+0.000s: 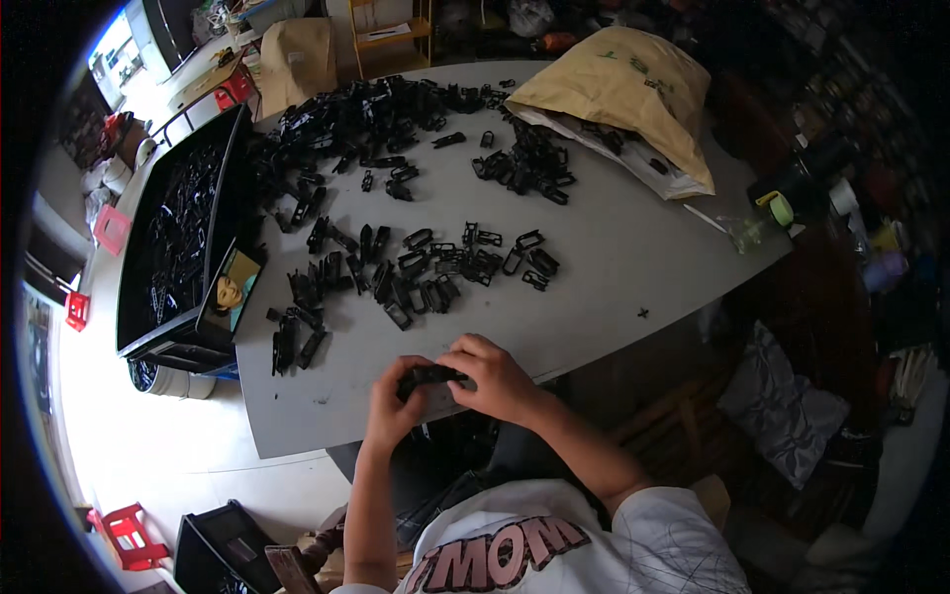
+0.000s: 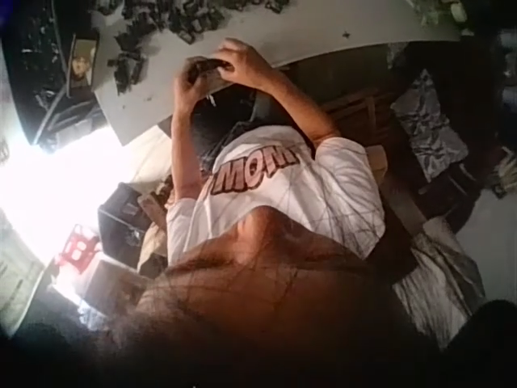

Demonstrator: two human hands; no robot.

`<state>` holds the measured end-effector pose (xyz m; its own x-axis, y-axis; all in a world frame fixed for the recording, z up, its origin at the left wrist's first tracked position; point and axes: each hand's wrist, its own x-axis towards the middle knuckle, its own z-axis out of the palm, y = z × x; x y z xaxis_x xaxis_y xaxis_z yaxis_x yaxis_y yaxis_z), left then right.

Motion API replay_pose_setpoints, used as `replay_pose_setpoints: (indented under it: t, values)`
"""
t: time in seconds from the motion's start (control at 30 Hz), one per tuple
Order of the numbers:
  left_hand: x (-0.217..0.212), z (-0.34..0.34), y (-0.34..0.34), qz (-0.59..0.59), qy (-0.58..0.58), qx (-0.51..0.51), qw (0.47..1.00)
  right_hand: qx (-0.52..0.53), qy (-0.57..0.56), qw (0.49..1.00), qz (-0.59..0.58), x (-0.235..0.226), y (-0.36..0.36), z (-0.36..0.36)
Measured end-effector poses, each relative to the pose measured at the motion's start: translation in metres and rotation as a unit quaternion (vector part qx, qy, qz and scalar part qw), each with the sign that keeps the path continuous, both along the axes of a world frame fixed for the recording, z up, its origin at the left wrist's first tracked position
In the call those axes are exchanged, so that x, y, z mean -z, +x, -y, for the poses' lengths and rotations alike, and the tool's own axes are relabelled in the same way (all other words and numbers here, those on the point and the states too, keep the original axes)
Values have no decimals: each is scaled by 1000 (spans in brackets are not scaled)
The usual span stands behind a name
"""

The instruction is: Assembling small black plastic hardware components by snapping them together and sorting them on a table.

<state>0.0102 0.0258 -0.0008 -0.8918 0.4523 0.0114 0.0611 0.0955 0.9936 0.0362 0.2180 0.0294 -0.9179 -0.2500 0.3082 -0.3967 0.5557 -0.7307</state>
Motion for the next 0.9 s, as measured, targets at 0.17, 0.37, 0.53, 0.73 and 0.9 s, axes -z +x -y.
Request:
replay_pose_setpoints:
  t: [0.17, 0.37, 0.53, 0.73, 0.9]
  values:
    - [-18, -16, 9, -59, -144, -33, 987, 12, 77, 996, -40, 0, 6, 5]
    - [-23, -22, 14, -114, -104, -27, 988, 12, 141, 986, -90, 9, 14, 8]
    - [-18, -15, 19, -98, -14, -24, 995, 26, -128, 973, 191, 11, 19, -9]
    - [-13, -5, 30, -39, 1, 46, 998, 4, -166, 971, 171, 18, 26, -8]
    - [-16, 0, 36, 25, 38, 10, 999, -35, -155, 972, 173, 9, 21, -4]
